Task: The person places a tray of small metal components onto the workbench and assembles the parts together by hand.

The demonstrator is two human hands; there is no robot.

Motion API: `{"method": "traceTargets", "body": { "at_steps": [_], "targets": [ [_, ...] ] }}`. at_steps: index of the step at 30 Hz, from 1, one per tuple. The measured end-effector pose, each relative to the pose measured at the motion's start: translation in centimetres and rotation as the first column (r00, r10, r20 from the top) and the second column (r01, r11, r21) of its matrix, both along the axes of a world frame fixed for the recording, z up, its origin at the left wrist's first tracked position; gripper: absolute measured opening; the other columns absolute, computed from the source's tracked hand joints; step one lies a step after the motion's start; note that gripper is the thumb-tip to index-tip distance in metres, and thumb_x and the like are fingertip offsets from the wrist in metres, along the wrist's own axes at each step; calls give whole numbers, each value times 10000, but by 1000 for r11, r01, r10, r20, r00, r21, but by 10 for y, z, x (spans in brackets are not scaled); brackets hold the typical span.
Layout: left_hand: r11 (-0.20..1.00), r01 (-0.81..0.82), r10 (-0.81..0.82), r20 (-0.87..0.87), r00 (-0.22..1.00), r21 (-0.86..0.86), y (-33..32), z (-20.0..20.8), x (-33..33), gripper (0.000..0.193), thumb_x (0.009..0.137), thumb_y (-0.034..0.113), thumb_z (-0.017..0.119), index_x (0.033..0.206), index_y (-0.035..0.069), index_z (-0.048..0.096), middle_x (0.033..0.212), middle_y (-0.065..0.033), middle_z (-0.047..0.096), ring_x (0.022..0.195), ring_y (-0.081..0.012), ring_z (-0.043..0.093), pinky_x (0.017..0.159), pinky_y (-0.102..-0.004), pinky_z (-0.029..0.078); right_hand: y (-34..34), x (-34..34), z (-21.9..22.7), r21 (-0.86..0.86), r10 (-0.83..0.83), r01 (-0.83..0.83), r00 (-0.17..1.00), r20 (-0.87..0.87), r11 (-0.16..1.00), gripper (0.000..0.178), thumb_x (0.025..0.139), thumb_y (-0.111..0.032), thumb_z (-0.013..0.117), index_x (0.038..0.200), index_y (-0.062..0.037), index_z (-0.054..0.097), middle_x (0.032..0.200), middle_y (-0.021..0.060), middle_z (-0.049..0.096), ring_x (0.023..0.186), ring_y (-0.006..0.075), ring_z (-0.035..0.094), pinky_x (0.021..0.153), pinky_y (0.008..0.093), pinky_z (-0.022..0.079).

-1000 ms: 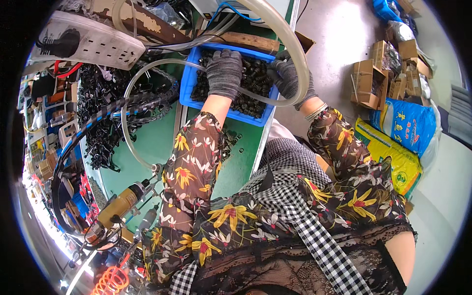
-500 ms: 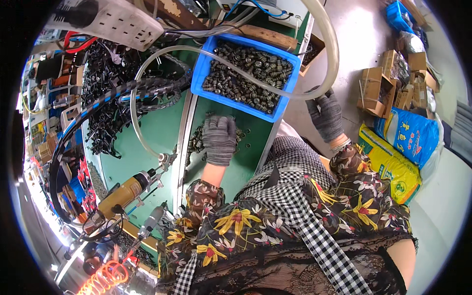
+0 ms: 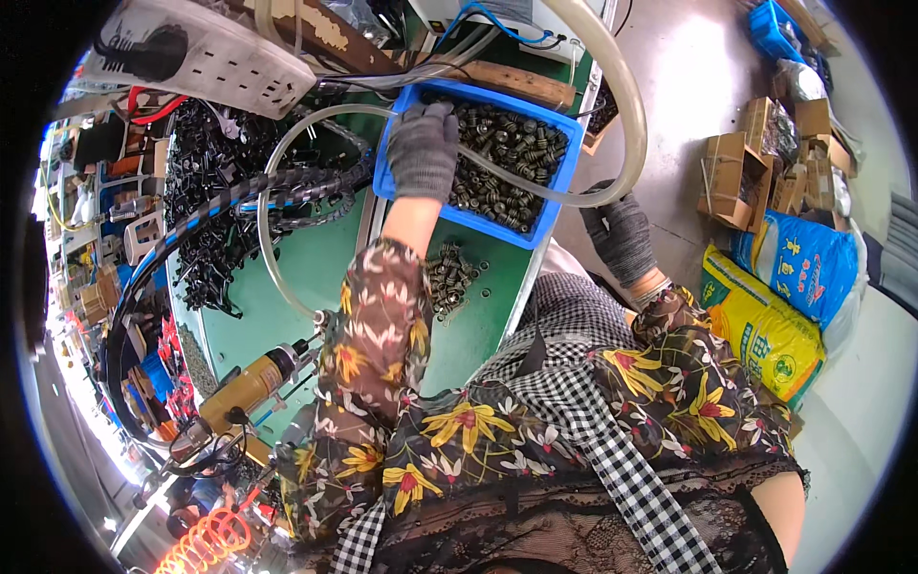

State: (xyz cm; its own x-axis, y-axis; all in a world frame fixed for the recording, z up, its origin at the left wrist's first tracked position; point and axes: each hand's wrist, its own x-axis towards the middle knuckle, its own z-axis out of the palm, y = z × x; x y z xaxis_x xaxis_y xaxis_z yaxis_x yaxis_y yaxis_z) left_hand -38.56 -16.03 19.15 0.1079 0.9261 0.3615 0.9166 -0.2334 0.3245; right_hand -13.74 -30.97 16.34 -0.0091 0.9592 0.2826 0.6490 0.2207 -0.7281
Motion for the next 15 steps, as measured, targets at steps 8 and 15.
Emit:
{"method": "traceTargets", "body": {
  "at_steps": [8, 15],
  "targets": [
    [934, 66, -183, -310, 933, -352, 35, -5, 22, 236, 829, 288, 608, 968, 104, 655, 1047, -138, 621, 982, -317, 583, 859, -441, 462, -10, 7, 0, -53, 4, -3, 1000, 28, 999, 178, 795, -26, 639, 970, -11, 616, 931, 186, 600, 838, 356, 595, 736, 400, 496],
    [914, 27, -212, -421, 882, -406, 36, -10, 16, 267, 840, 300, 569, 1000, 107, 661, 1065, -145, 628, 1015, -323, 578, 895, -418, 450, -15, 6, -12, -155, 2, -4, 1000, -14, 988, 169, 796, -31, 640, 964, -15, 627, 948, 193, 599, 862, 352, 603, 748, 402, 501]
  ]
}}
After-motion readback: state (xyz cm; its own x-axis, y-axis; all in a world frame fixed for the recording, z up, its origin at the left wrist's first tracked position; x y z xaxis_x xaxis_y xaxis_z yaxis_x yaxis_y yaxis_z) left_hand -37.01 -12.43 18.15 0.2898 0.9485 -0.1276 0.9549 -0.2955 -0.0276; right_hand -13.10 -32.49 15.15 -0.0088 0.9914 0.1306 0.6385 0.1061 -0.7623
